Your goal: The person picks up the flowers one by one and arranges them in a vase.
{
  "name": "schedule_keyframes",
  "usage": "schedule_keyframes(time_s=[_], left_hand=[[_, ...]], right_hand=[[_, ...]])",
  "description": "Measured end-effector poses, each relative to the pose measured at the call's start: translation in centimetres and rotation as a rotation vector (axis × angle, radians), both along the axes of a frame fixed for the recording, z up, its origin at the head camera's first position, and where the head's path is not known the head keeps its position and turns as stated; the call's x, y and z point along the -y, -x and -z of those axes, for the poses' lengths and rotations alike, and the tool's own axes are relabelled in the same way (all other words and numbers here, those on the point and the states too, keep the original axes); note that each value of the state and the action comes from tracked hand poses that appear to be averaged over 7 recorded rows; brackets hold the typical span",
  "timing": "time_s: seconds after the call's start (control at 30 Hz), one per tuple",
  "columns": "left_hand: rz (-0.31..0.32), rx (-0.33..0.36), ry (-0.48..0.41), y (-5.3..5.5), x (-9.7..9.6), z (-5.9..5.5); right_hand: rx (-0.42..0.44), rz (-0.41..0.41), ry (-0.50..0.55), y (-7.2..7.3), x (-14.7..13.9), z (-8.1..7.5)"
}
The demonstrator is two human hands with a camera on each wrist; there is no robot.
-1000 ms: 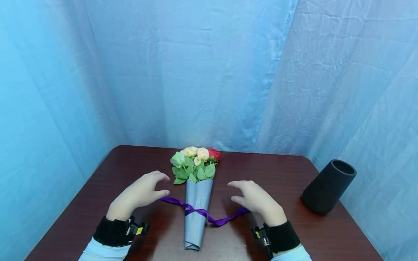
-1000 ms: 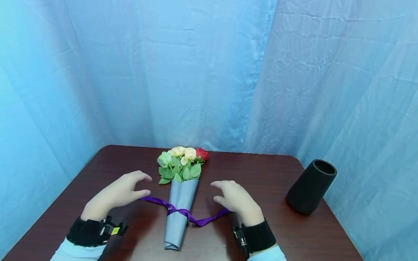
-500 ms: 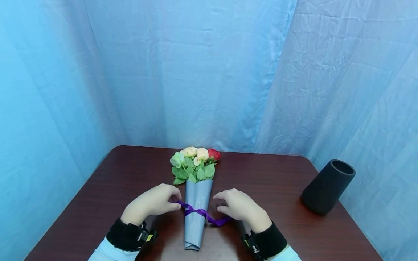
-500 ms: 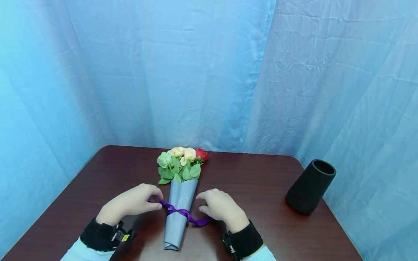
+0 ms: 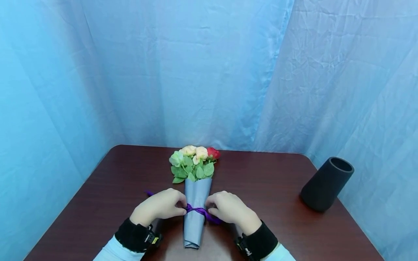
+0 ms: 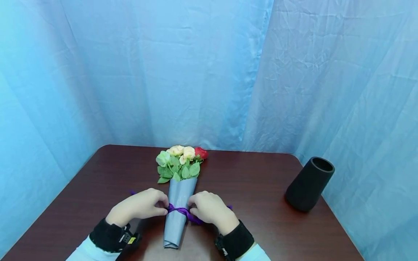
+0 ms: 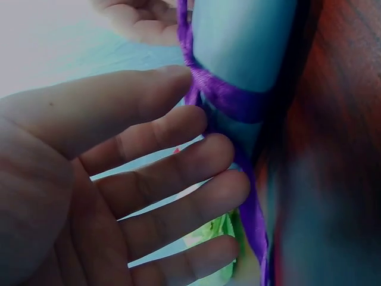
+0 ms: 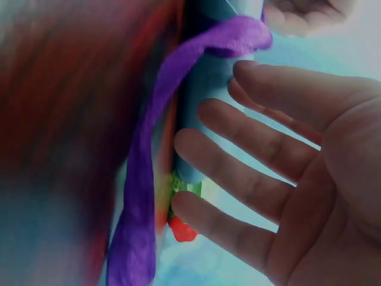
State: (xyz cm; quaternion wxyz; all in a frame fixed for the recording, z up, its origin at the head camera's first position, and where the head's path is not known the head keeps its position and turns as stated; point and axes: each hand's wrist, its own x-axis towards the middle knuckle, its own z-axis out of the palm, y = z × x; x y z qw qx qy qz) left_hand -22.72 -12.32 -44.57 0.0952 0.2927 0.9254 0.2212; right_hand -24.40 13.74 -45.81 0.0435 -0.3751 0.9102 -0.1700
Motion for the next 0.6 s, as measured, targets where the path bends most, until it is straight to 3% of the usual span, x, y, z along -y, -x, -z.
schedule_keyframes(time_s=[0.6], left_hand=[[0.010, -0.029, 0.037, 0.1, -1.2, 0.7]], right_hand=[[-0.079, -0.014, 0.024, -0.5, 1.6, 0.3]])
